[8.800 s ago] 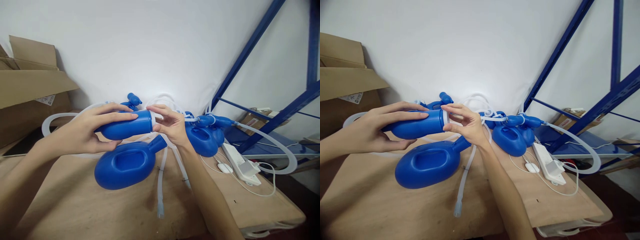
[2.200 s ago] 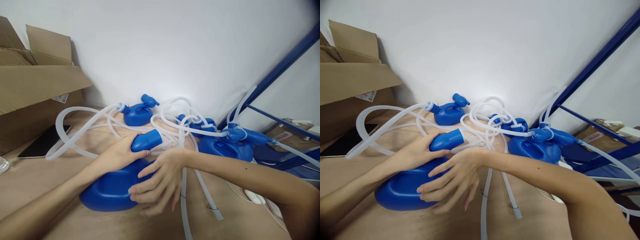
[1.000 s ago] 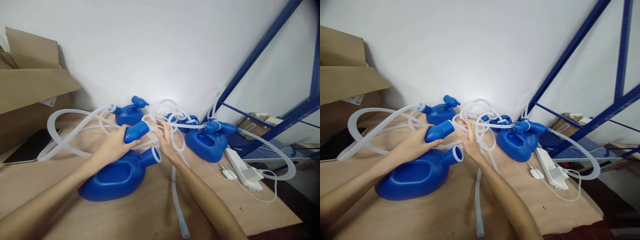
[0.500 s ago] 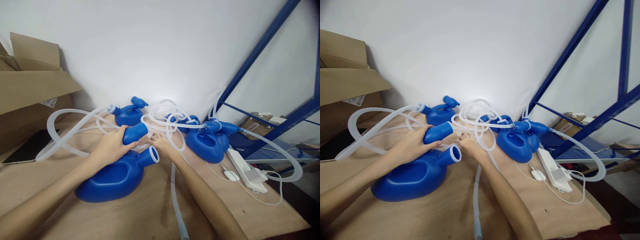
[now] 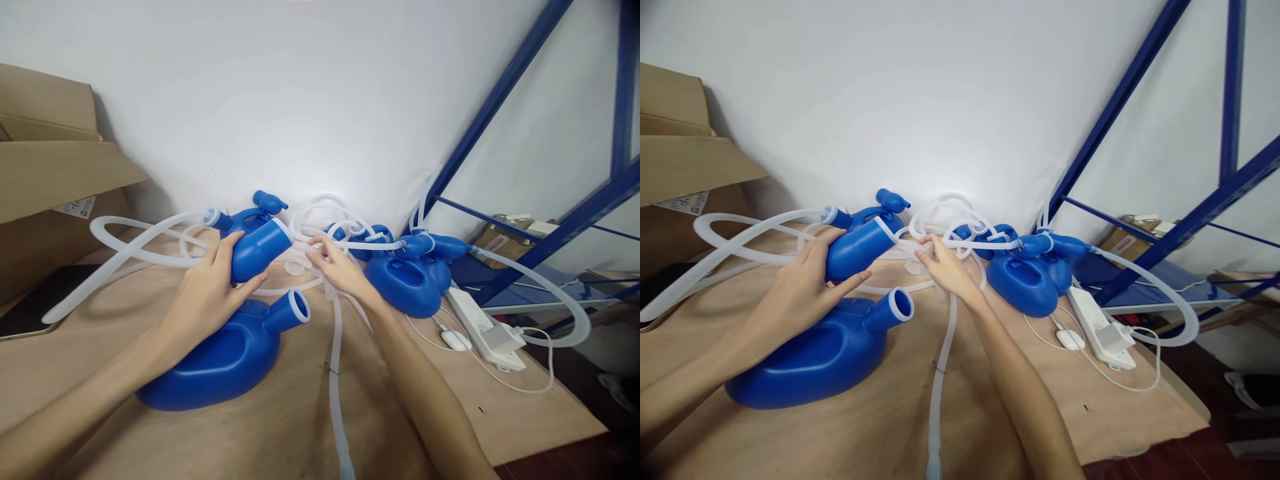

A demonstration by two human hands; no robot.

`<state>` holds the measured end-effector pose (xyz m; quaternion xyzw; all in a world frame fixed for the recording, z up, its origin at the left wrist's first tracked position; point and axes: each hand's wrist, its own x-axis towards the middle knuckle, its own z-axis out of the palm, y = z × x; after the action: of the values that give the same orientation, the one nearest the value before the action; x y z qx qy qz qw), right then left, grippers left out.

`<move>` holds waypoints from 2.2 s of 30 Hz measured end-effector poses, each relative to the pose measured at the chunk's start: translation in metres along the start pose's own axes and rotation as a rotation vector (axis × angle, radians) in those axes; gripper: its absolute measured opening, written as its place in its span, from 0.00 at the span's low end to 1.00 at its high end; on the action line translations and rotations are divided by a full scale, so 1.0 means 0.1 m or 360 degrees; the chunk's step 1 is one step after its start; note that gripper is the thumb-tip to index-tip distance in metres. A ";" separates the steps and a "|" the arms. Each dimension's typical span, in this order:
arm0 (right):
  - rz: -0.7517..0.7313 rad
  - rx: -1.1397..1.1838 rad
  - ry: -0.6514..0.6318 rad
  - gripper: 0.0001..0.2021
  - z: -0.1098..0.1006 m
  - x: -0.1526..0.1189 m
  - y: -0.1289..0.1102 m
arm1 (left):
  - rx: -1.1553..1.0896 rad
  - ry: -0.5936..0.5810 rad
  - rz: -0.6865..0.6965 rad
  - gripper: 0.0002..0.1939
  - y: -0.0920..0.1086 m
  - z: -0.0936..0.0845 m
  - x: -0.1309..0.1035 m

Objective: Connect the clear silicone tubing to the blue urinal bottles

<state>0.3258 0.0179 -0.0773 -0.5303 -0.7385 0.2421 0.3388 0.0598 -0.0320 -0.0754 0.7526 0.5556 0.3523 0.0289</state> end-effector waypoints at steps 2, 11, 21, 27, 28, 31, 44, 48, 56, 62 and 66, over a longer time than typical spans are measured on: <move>0.0110 0.0440 -0.0160 0.25 -0.15 0.00 0.00 | 0.0008 0.0033 -0.0006 0.40 0.01 0.00 -0.02; 0.0080 0.1286 -0.0928 0.20 -0.31 -0.17 -0.18 | -0.0103 0.0097 0.0009 0.37 -0.06 0.00 -0.01; -0.0204 0.0640 -0.0494 0.17 0.05 -0.18 -0.24 | -0.0092 0.0063 0.0053 0.35 -0.11 0.03 0.01; -0.0310 0.0101 -0.0347 0.19 0.20 -0.30 -0.29 | -0.0052 -0.0050 0.0026 0.37 -0.12 0.05 0.00; -0.0308 0.0056 -0.0376 0.20 0.21 -0.35 -0.29 | -0.0040 -0.0050 0.0024 0.37 -0.11 0.05 0.00; -0.0357 -0.0049 -0.0458 0.22 0.23 -0.50 -0.26 | -0.0019 -0.0018 -0.0009 0.38 -0.07 0.05 -0.02; -0.1849 -0.0643 0.0030 0.27 0.33 -0.33 0.05 | -0.0054 -0.0026 -0.0010 0.39 -0.08 0.06 -0.02; -0.2085 -0.0817 0.0231 0.20 0.35 -0.26 0.02 | -0.0058 -0.0072 -0.0019 0.38 -0.10 0.07 0.00; -0.2033 -0.0951 0.0097 0.22 0.27 -0.32 -0.03 | -0.0310 -0.0214 -0.0155 0.41 -0.12 0.00 0.08; -0.1967 -0.1105 -0.0010 0.28 0.22 -0.34 0.01 | -0.0358 -0.0443 -0.0146 0.42 -0.22 -0.15 -0.01; -0.2014 -0.1179 -0.0191 0.28 0.20 -0.29 0.02 | -0.0330 -0.0297 -0.0113 0.41 -0.36 -0.18 -0.21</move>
<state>0.3181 -0.0093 -0.0987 -0.0681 -0.9540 -0.2366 0.1712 0.0176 -0.0426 -0.0880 0.7549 0.5375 0.3350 0.1705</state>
